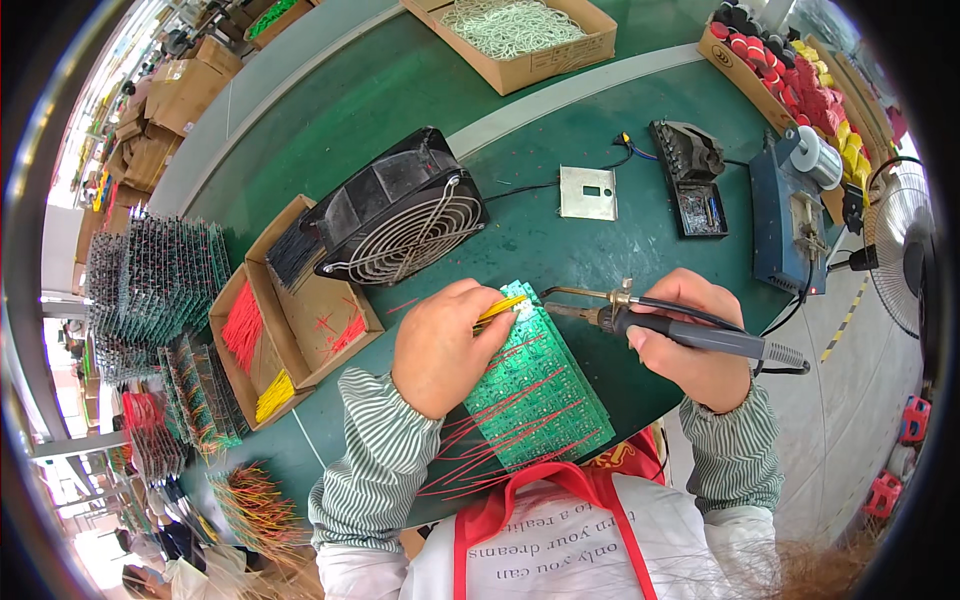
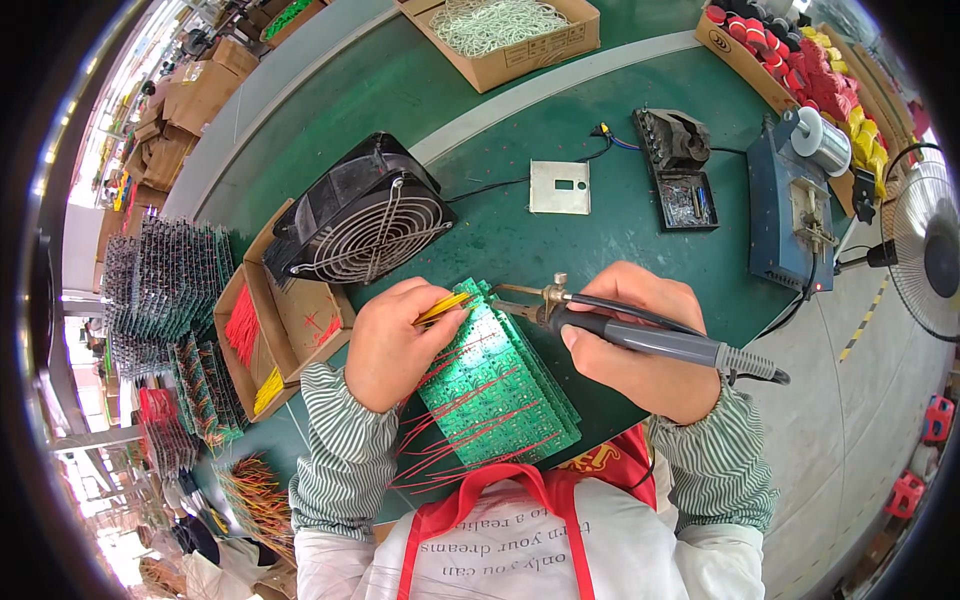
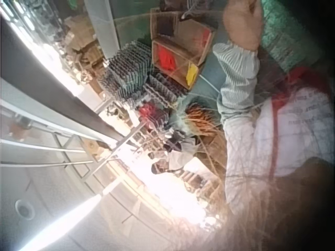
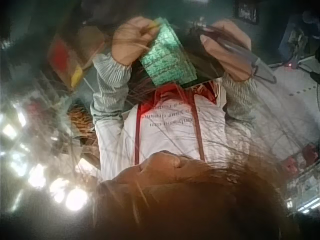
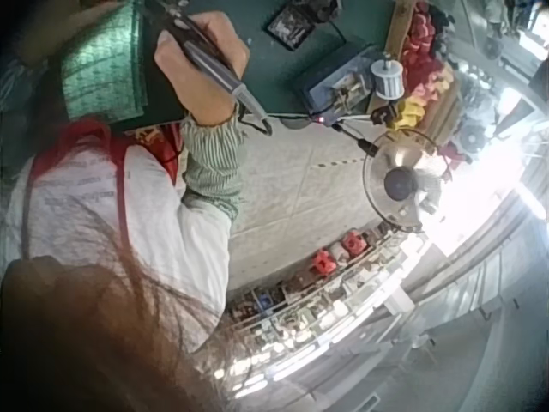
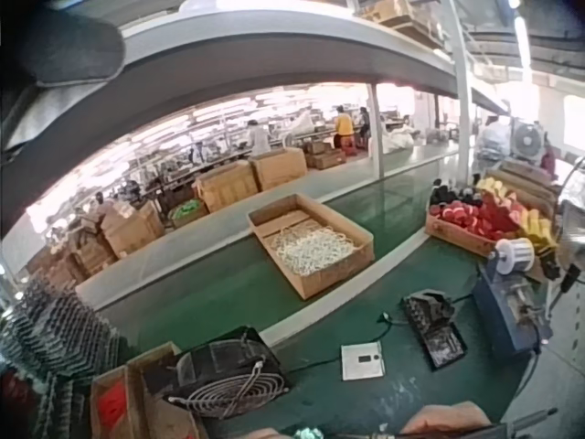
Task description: The person solders wires onto a circuit board using a soldering iron, attaching wires taken from containers to the board.
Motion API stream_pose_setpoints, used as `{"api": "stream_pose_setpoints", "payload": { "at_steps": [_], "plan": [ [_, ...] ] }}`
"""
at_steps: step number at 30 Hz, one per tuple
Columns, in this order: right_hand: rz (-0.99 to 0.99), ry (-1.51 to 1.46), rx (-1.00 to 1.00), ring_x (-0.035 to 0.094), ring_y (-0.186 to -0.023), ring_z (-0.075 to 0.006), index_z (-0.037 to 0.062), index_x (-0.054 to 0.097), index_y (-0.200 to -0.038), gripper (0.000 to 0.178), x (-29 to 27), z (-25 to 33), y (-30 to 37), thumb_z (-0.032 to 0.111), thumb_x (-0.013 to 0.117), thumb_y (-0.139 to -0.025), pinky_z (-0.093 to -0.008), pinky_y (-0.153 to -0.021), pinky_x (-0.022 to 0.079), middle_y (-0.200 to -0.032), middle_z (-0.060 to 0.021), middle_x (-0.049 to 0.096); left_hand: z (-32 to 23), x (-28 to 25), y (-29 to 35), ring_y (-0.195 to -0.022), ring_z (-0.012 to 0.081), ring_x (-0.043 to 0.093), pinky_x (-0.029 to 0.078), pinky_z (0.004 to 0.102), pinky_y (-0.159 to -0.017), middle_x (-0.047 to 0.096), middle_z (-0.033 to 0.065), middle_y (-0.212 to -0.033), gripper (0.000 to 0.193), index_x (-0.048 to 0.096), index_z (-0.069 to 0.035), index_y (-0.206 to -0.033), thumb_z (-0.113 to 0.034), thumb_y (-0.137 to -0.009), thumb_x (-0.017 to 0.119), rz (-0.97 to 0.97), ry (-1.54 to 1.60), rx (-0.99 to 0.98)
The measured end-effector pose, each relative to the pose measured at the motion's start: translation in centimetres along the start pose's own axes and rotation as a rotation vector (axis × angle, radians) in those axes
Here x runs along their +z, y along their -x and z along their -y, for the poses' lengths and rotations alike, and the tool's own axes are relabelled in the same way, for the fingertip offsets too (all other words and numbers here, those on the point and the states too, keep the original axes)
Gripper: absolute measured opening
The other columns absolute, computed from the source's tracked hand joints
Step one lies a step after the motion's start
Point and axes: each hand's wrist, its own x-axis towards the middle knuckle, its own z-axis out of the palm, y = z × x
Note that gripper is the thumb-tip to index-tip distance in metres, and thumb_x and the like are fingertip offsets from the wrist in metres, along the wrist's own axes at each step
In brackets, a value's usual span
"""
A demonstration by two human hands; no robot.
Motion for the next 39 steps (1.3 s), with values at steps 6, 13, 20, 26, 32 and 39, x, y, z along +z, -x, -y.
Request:
{"api": "stream_pose_setpoints", "payload": {
  "at_steps": [6,13,20,26,32,39],
  "plan": [
    [0.015,0.048,-0.003,0.056,-0.06,-0.007,0.0012,0.062,-0.08,0.016,0.1,-0.2,-0.8,0.008,0.071,-0.069,-0.0229,-0.055,0.045,-0.068,-0.0024,0.063,0.1,0.1,-0.6,-0.064,0.0262,0.058,0.046,0.0347,-0.059,0.058,0.0105,-0.074,0.014,0.065,-0.001,-0.083,-0.013,-0.077,0.07,0.006,0.002,-0.015],
    [0.005,-0.045,-0.065,0.056,-0.072,-0.0061,-0.0006,0.063,-0.085,0.015,-1.0,1.0,0.4,0.005,0.071,-0.073,-0.0231,-0.062,0.045,-0.079,-0.0035,0.062,-0.2,-0.1,-0.8,-0.072,0.032,0.06,0.047,0.0406,-0.063,0.06,0.0112,-0.081,0.018,0.065,-0.004,-0.085,-0.021,-0.081,0.065,0.04,0.015,-0.011],
    [0.115,0.006,-0.091,0.058,-0.066,-0.0061,0.0026,0.061,-0.089,0.017,-1.5,1.7,1.7,0.012,0.071,-0.078,-0.0243,-0.058,0.046,-0.074,-0.0037,0.064,1.2,-5.3,2.9,-0.072,0.0321,0.062,0.048,0.0393,-0.063,0.063,0.0141,-0.081,0.007,0.064,-0.003,-0.085,-0.01,-0.082,0.065,-0.347,-0.409,-0.132],
    [0.129,0.052,-0.167,0.058,-0.059,-0.009,0.0032,0.059,-0.087,0.017,-0.9,1.7,3.2,0.015,0.069,-0.079,-0.0254,-0.055,0.047,-0.068,-0.0038,0.064,-1.6,-4.5,6.7,-0.064,0.0282,0.06,0.047,0.0374,-0.059,0.063,0.013,-0.074,0.008,0.064,-0.003,-0.081,-0.008,-0.076,0.069,-0.253,-0.211,-0.059],
    [0.213,0.02,-0.147,0.059,-0.056,-0.0109,0.0043,0.059,-0.085,0.017,-0.4,1.6,3.8,0.015,0.07,-0.078,-0.0264,-0.052,0.046,-0.067,-0.0039,0.063,-1.7,-0.4,8.4,-0.063,0.0284,0.06,0.047,0.0388,-0.057,0.062,0.0089,-0.071,0.013,0.062,-0.007,-0.081,-0.012,-0.073,0.072,-0.105,-0.293,0.001],
    [0.19,0.019,-0.171,0.06,-0.056,-0.0107,0.0034,0.059,-0.081,0.014,0.8,2.0,4.2,0.01,0.07,-0.076,-0.026,-0.051,0.046,-0.063,-0.0039,0.062,0.1,-1.5,8.0,-0.068,0.0313,0.062,0.048,0.038,-0.061,0.063,0.0126,-0.076,0.015,0.064,-0.003,-0.084,-0.014,-0.078,0.07,-0.124,-0.036,-0.178]
  ]
}}
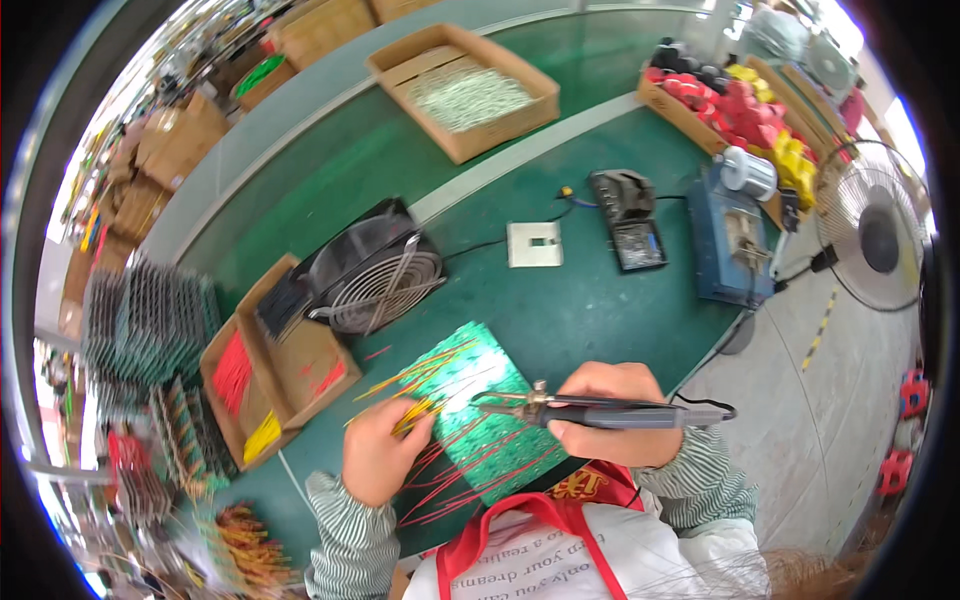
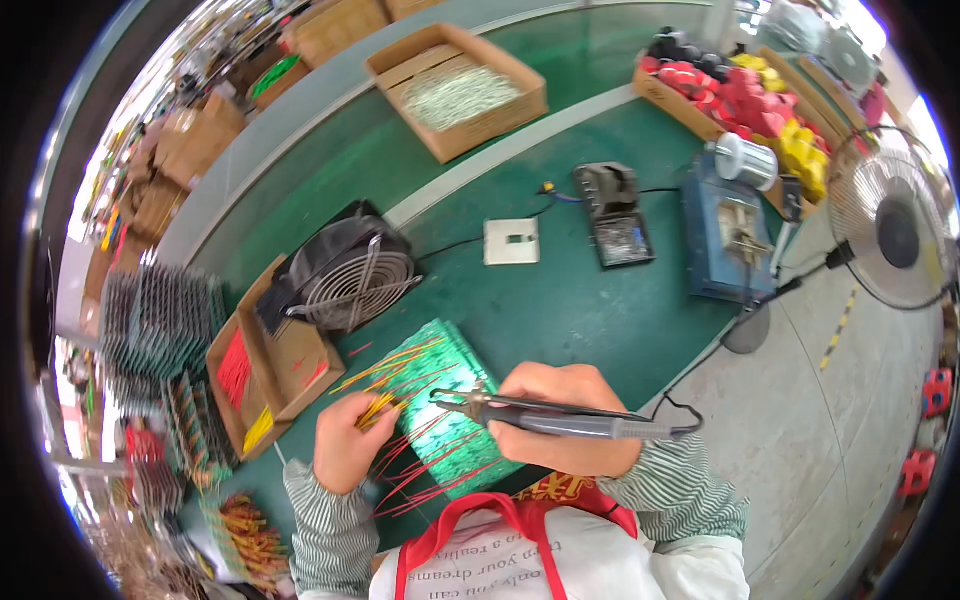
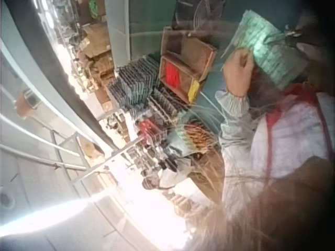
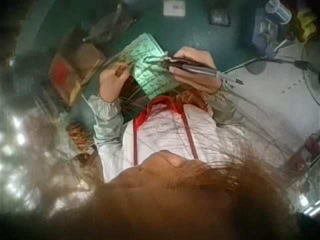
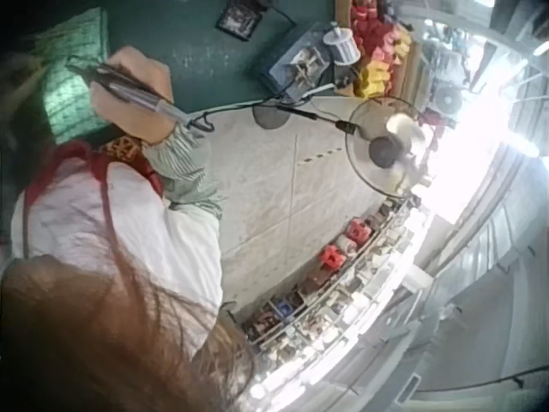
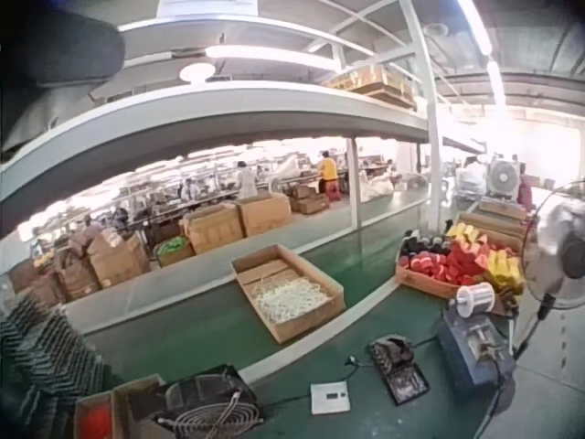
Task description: The person solders wires onto a circuit board using a soldering iron, attaching wires taken from containers to the board.
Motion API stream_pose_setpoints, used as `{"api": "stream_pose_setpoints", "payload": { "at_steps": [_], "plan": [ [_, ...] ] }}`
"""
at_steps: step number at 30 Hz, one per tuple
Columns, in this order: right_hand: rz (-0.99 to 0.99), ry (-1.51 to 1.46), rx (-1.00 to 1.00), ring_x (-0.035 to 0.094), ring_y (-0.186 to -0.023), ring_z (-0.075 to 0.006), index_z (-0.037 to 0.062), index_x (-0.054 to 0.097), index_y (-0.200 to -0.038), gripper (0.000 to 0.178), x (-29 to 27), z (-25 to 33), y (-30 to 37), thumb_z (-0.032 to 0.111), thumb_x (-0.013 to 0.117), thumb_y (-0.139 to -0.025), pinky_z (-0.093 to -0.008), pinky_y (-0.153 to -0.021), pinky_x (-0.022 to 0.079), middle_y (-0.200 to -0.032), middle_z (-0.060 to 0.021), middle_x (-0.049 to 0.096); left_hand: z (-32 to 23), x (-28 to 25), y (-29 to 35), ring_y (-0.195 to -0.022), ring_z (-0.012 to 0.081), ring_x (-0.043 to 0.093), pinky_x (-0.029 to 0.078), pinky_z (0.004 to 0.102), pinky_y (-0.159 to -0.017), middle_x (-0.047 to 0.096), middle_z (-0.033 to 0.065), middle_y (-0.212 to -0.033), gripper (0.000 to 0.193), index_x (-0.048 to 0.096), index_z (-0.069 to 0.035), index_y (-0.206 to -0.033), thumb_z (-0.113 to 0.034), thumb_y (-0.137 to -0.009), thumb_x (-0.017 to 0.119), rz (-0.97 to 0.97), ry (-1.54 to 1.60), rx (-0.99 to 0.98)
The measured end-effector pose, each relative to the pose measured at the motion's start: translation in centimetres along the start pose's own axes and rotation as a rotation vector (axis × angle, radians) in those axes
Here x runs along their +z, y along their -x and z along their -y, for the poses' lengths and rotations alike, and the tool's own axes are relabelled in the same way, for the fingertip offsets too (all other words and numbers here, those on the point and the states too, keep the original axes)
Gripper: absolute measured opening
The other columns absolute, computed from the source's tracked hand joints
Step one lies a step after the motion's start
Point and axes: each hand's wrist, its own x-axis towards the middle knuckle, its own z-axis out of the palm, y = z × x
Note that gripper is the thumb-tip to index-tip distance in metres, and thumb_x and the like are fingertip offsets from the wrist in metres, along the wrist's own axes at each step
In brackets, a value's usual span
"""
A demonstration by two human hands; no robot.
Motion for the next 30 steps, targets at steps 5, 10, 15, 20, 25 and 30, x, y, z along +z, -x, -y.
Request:
{"api": "stream_pose_setpoints", "payload": {
  "at_steps": [5,10,15,20,25,30],
  "plan": [
    [0.051,0.006,0.009,0.059,-0.055,-0.0079,0.0013,0.058,-0.081,0.014,1.0,-0.9,-1.0,0.007,0.07,-0.076,-0.0245,-0.05,0.045,-0.062,-0.0034,0.062,0.4,-0.4,-0.4,-0.069,0.0313,0.062,0.048,0.0372,-0.061,0.064,0.0131,-0.079,0.017,0.065,-0.002,-0.086,-0.017,-0.079,0.069,0.118,0.091,-0.009],
    [0.076,-0.023,0.051,0.058,-0.055,-0.0077,0.0009,0.058,-0.083,0.016,2.2,-1.2,-1.7,0.008,0.07,-0.075,-0.0243,-0.05,0.045,-0.064,-0.004,0.063,0.6,-1.0,-0.4,-0.069,0.0307,0.062,0.048,0.0374,-0.061,0.064,0.0132,-0.078,0.016,0.064,-0.002,-0.085,-0.016,-0.08,0.068,0.155,0.097,-0.045],
    [0.102,-0.005,0.06,0.059,-0.055,-0.0083,0.0008,0.058,-0.084,0.017,2.6,-1.5,-2.1,0.009,0.07,-0.075,-0.0247,-0.051,0.046,-0.065,-0.0049,0.063,1.1,-1.5,-0.7,-0.07,0.0311,0.061,0.048,0.0386,-0.061,0.064,0.013,-0.078,0.015,0.065,-0.003,-0.085,-0.017,-0.08,0.067,0.24,0.106,-0.019],
    [0.108,-0.021,0.06,0.06,-0.056,-0.0092,0.0009,0.057,-0.084,0.017,2.8,-1.6,-2.5,0.009,0.07,-0.075,-0.0248,-0.052,0.046,-0.066,-0.0053,0.064,1.6,-1.1,-0.9,-0.069,0.031,0.061,0.048,0.0391,-0.061,0.063,0.0128,-0.077,0.015,0.065,-0.003,-0.084,-0.017,-0.08,0.067,0.226,0.12,-0.011],
    [0.146,-0.004,0.076,0.062,-0.059,-0.009,0.0008,0.058,-0.084,0.016,2.4,-1.7,-3.1,0.008,0.07,-0.075,-0.0252,-0.053,0.048,-0.067,-0.0056,0.065,2.0,-1.1,-1.4,-0.069,0.0308,0.06,0.048,0.0387,-0.061,0.063,0.013,-0.077,0.016,0.064,-0.002,-0.083,-0.017,-0.08,0.068,0.25,0.144,-0.011],
    [0.09,-0.043,0.054,0.061,-0.059,-0.0083,0.0,0.058,-0.084,0.016,1.8,-1.1,-2.7,0.007,0.07,-0.075,-0.0247,-0.053,0.048,-0.067,-0.0047,0.065,1.7,-0.9,-1.8,-0.064,0.0218,0.059,0.045,0.0315,-0.059,0.062,0.0106,-0.073,0.017,0.064,0.0,-0.082,-0.014,-0.077,0.072,0.226,0.165,0.001]
  ]
}}
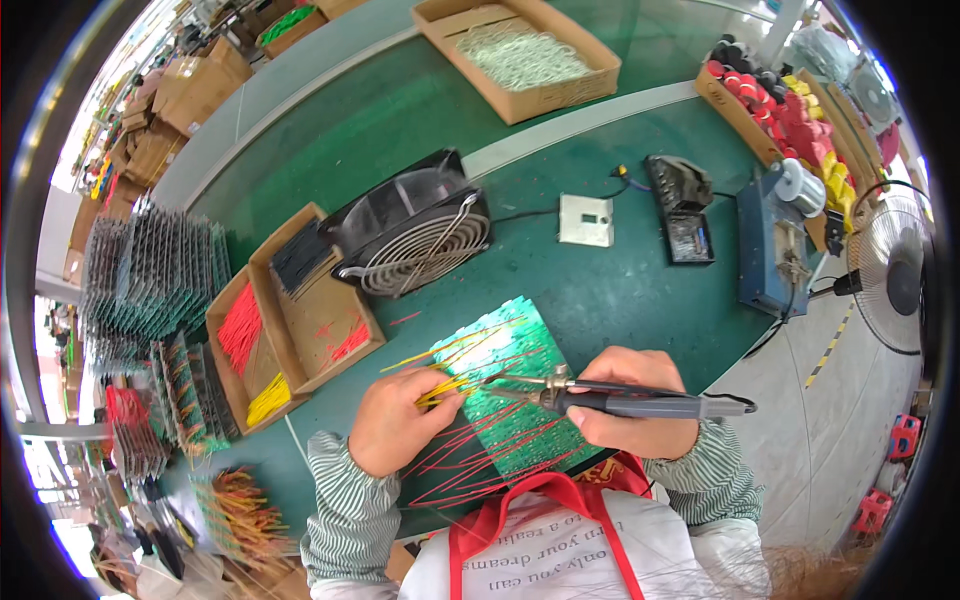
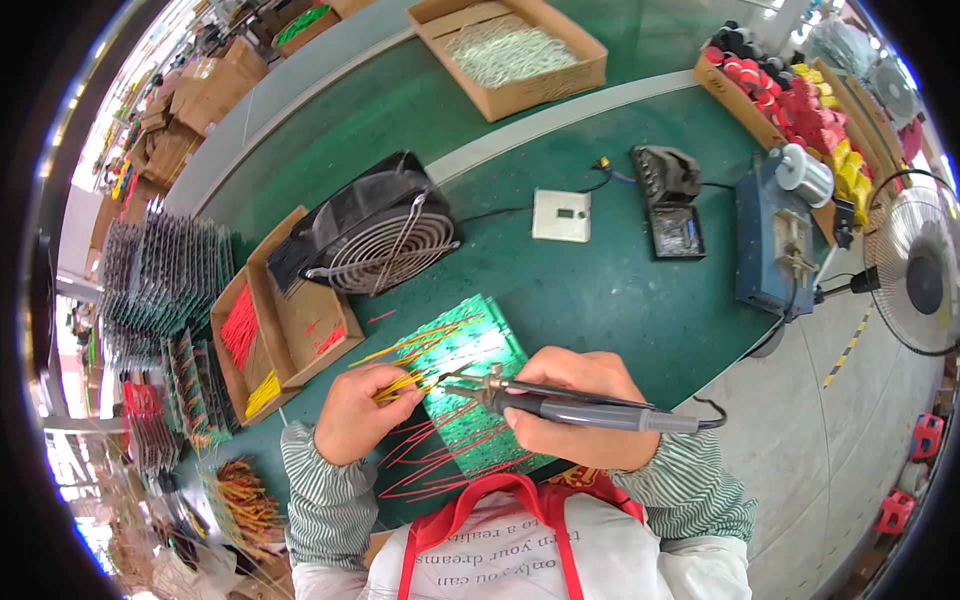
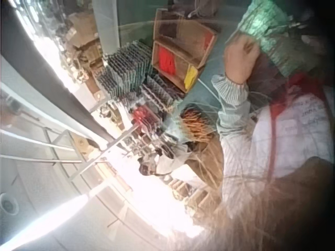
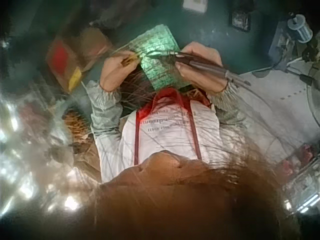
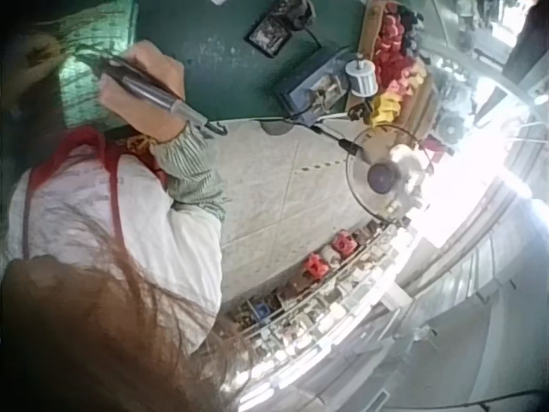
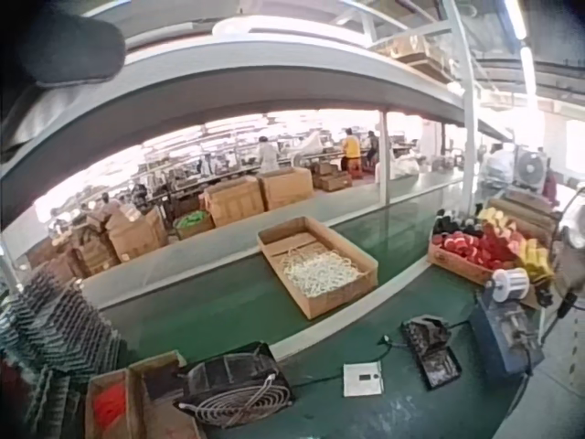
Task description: The person solders wires onto a circuit board using a soldering iron, attaching wires taken from containers to the board.
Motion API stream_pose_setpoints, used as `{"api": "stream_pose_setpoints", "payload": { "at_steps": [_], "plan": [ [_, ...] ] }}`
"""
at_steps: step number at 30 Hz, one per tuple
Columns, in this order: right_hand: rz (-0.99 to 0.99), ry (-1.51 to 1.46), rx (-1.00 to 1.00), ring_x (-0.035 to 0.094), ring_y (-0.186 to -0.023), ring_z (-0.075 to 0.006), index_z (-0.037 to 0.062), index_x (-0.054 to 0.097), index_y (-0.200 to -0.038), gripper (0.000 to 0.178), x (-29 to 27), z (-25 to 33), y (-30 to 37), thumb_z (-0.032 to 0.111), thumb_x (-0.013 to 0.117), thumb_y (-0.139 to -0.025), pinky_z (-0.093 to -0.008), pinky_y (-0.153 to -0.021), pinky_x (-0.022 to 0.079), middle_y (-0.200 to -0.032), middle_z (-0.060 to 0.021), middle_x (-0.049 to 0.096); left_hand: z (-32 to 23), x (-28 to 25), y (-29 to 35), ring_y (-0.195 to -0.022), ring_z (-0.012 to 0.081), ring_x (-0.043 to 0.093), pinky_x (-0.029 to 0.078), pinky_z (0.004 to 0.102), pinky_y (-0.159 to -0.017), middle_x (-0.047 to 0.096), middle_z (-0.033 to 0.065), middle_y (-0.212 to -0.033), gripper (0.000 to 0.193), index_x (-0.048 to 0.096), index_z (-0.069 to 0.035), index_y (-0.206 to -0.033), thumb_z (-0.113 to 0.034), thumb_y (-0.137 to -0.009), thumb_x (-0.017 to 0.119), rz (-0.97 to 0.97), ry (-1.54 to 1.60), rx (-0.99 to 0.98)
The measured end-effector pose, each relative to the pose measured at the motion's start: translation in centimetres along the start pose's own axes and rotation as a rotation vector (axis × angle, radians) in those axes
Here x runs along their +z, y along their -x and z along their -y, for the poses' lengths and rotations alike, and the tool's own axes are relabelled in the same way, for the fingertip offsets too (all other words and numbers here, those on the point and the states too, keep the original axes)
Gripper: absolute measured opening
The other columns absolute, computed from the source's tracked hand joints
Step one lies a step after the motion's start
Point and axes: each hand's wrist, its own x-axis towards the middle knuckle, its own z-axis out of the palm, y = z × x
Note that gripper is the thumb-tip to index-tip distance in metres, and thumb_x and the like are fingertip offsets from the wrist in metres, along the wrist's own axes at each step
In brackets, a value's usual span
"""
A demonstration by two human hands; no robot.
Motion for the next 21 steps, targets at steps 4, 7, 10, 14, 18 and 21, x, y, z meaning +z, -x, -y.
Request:
{"api": "stream_pose_setpoints", "payload": {
  "at_steps": [4,7,10,14,18,21],
  "plan": [
    [0.002,-0.008,0.01,0.06,-0.06,-0.0079,0.0023,0.061,-0.086,0.014,-0.7,0.4,0.6,0.01,0.07,-0.078,-0.0259,-0.054,0.048,-0.068,-0.004,0.064,-0.3,-0.6,0.7,-0.067,0.0315,0.06,0.047,0.0387,-0.06,0.062,0.013,-0.076,0.015,0.065,-0.004,-0.083,-0.018,-0.08,0.068,0.022,-0.06,-0.019],
    [0.019,-0.031,0.028,0.059,-0.06,-0.008,0.0035,0.062,-0.086,0.015,-0.8,0.3,1.1,0.013,0.07,-0.078,-0.0257,-0.055,0.048,-0.069,-0.0036,0.064,-1.0,-3.0,1.9,-0.067,0.0316,0.061,0.047,0.0393,-0.061,0.062,0.0135,-0.076,0.013,0.065,-0.002,-0.083,-0.015,-0.082,0.067,-0.183,-0.118,-0.07],
    [0.032,-0.037,0.015,0.06,-0.059,-0.0121,0.0048,0.059,-0.087,0.016,-0.7,0.2,1.6,0.015,0.069,-0.079,-0.0277,-0.054,0.047,-0.068,-0.0043,0.063,0.2,-4.4,3.0,-0.068,0.0315,0.061,0.047,0.0387,-0.061,0.062,0.0138,-0.076,0.009,0.064,-0.002,-0.083,-0.01,-0.08,0.067,-0.63,-0.465,-0.067],
    [0.033,0.016,-0.039,0.06,-0.056,-0.0155,0.005,0.058,-0.087,0.018,-0.9,0.5,2.0,0.017,0.068,-0.079,-0.0294,-0.052,0.046,-0.068,-0.0051,0.063,-2.6,-3.3,3.8,-0.067,0.0269,0.059,0.047,0.0341,-0.061,0.06,0.0124,-0.076,0.017,0.065,0.0,-0.086,-0.009,-0.074,0.072,-0.409,-0.292,0.106],
    [0.011,0.041,-0.03,0.06,-0.056,-0.0156,0.005,0.058,-0.087,0.018,-0.9,0.5,2.5,0.017,0.068,-0.079,-0.0296,-0.052,0.046,-0.068,-0.0049,0.063,-2.8,-0.4,2.5,-0.071,0.0294,0.062,0.049,0.0376,-0.062,0.062,0.01,-0.081,0.017,0.065,-0.004,-0.085,-0.013,-0.073,0.074,-0.156,-0.293,0.132],
    [0.013,0.024,-0.037,0.06,-0.055,-0.0159,0.005,0.059,-0.087,0.017,-1.2,0.3,2.5,0.016,0.069,-0.079,-0.0296,-0.052,0.046,-0.067,-0.0051,0.062,-1.7,0.1,2.1,-0.075,0.0277,0.062,0.049,0.0382,-0.064,0.061,0.008,-0.083,0.019,0.066,-0.005,-0.086,-0.017,-0.073,0.073,-0.091,-0.353,0.116]
  ]
}}
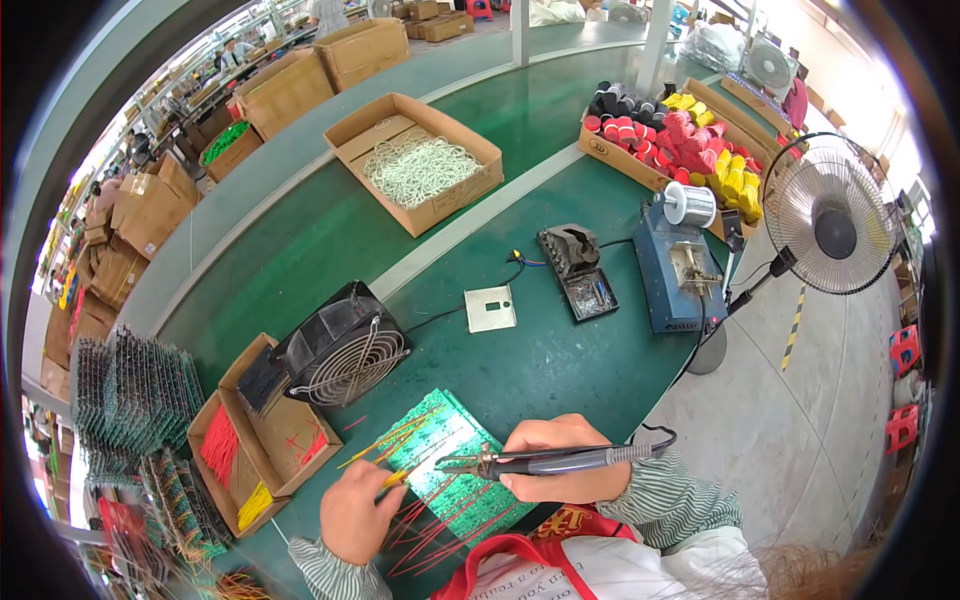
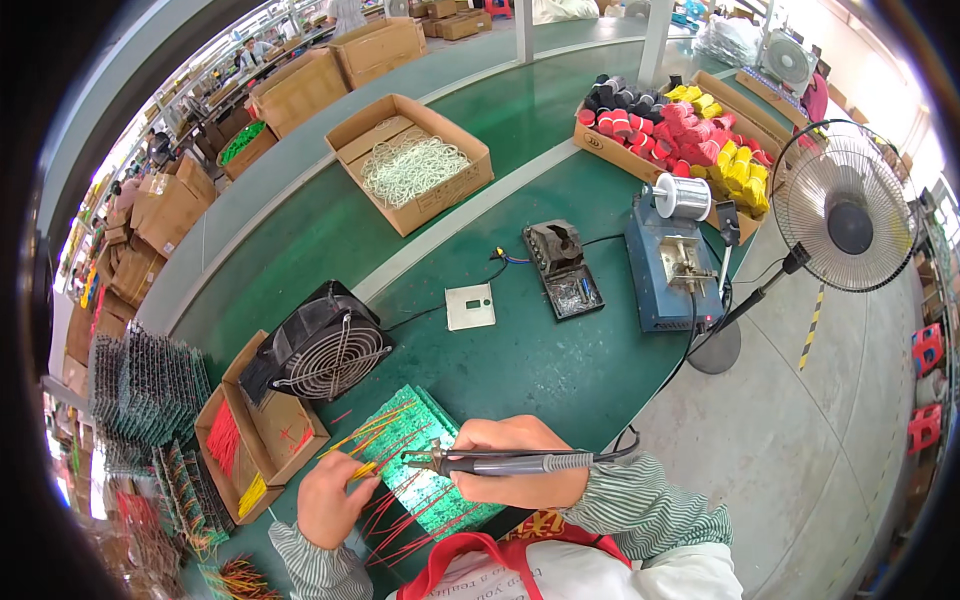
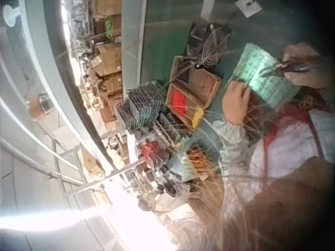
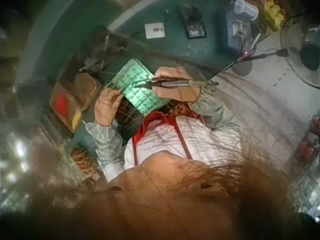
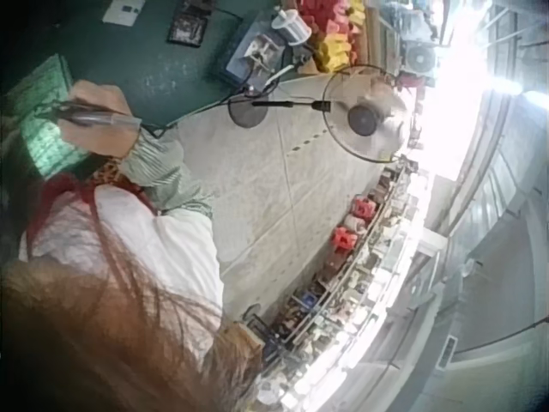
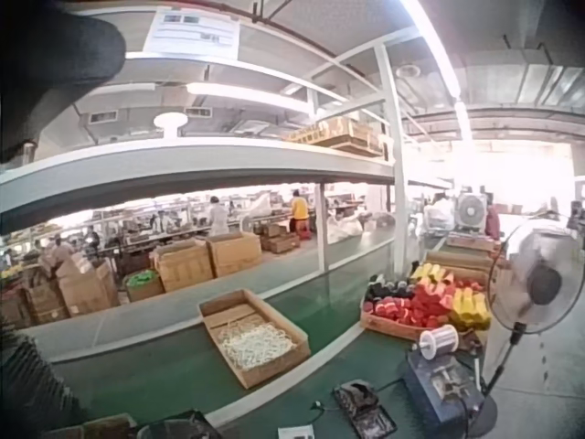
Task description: The person solders wires onto a circuit board using a soldering iron, attaching wires taken from containers to the board.
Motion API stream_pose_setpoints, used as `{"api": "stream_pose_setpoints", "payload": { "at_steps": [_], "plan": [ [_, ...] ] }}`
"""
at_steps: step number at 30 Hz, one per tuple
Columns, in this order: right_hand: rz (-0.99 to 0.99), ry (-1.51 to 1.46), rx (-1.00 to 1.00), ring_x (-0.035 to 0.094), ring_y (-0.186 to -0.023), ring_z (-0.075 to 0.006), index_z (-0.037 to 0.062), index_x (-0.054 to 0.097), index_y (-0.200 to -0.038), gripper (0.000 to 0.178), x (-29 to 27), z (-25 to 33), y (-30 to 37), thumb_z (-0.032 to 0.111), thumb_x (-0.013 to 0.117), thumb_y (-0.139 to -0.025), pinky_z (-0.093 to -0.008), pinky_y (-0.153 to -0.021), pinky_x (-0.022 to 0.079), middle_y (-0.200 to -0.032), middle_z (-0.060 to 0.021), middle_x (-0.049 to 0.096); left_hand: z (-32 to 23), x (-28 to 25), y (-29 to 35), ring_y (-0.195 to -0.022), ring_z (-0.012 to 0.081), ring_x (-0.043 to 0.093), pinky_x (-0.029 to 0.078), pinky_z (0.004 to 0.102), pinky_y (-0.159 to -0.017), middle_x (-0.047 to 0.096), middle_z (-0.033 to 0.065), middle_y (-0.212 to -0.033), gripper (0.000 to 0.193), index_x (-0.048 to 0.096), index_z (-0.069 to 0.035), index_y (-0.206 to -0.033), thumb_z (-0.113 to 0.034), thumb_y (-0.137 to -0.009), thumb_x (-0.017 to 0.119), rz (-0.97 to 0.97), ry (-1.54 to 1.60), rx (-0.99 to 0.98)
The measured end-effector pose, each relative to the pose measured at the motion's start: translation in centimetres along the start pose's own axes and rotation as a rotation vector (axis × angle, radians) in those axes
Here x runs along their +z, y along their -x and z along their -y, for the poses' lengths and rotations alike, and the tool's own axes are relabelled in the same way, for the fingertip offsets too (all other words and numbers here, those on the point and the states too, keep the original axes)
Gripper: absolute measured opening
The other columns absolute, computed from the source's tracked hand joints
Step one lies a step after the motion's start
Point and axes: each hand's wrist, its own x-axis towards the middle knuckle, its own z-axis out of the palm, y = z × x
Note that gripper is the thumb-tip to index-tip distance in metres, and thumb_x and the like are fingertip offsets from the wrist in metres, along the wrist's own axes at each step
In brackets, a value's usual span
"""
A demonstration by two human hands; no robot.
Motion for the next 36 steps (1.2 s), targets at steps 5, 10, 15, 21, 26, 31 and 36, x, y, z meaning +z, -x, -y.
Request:
{"api": "stream_pose_setpoints", "payload": {
  "at_steps": [5,10,15,21,26,31,36],
  "plan": [
    [0.017,0.006,0.023,0.061,-0.057,-0.0162,0.0047,0.059,-0.087,0.017,0.2,0.0,-0.2,0.014,0.069,-0.078,-0.0299,-0.052,0.047,-0.068,-0.0056,0.062,0.2,-0.4,-0.1,-0.076,0.0282,0.062,0.049,0.038,-0.064,0.062,0.0083,-0.083,0.015,0.066,-0.006,-0.083,-0.017,-0.075,0.072,0.056,0.044,-0.054],
    [-0.026,-0.004,0.013,0.063,-0.058,-0.0148,0.0041,0.059,-0.085,0.015,0.6,0.5,-0.8,0.01,0.07,-0.076,-0.0281,-0.053,0.048,-0.068,-0.0059,0.064,0.4,-0.7,-1.0,-0.073,0.0319,0.061,0.048,0.0404,-0.063,0.062,0.011,-0.08,0.015,0.066,-0.005,-0.083,-0.019,-0.079,0.068,0.147,0.146,-0.065],
    [-0.05,0.03,0.036,0.06,-0.054,-0.0098,0.0018,0.059,-0.082,0.015,0.9,-0.5,-1.1,0.009,0.07,-0.075,-0.0255,-0.05,0.046,-0.062,-0.0053,0.062,1.0,0.6,-1.3,-0.07,0.0327,0.06,0.047,0.0411,-0.061,0.063,0.0124,-0.079,0.018,0.064,-0.006,-0.086,-0.024,-0.083,0.066,0.1,0.196,-0.08],
    [-0.047,-0.001,0.041,0.057,-0.052,-0.0073,-0.0006,0.058,-0.078,0.016,2.1,-0.6,-2.0,0.004,0.072,-0.07,-0.0229,-0.047,0.043,-0.062,-0.0041,0.062,1.3,1.1,-1.2,-0.064,0.0268,0.055,0.044,0.0356,-0.059,0.058,0.0115,-0.07,0.018,0.062,-0.001,-0.081,-0.016,-0.078,0.07,0.083,0.281,-0.136],
    [-0.013,0.025,0.022,0.059,-0.054,-0.0085,0.0011,0.059,-0.083,0.016,2.3,-0.9,-2.2,0.007,0.07,-0.074,-0.0244,-0.05,0.045,-0.064,-0.0045,0.063,1.7,1.2,-1.3,-0.061,0.0253,0.054,0.042,0.035,-0.057,0.057,0.0106,-0.069,0.017,0.062,-0.001,-0.08,-0.016,-0.078,0.07,0.102,0.309,-0.105],
    [0.002,0.048,0.038,0.059,-0.053,-0.008,0.001,0.058,-0.083,0.016,2.2,-1.0,-2.5,0.007,0.07,-0.075,-0.0237,-0.05,0.045,-0.063,-0.0044,0.062,1.9,1.2,-1.7,-0.067,0.0317,0.057,0.044,0.0408,-0.059,0.058,0.0125,-0.072,0.018,0.06,-0.004,-0.078,-0.021,-0.079,0.067,0.129,0.304,-0.1],
    [-0.029,0.034,0.007,0.058,-0.053,-0.0077,0.0005,0.058,-0.082,0.015,1.9,-0.6,-2.4,0.006,0.07,-0.075,-0.0236,-0.049,0.045,-0.062,-0.0046,0.062,2.0,1.2,-1.7,-0.062,0.0266,0.055,0.043,0.0368,-0.056,0.057,0.0108,-0.07,0.018,0.062,-0.003,-0.079,-0.019,-0.078,0.069,0.135,0.308,-0.103]
  ]
}}
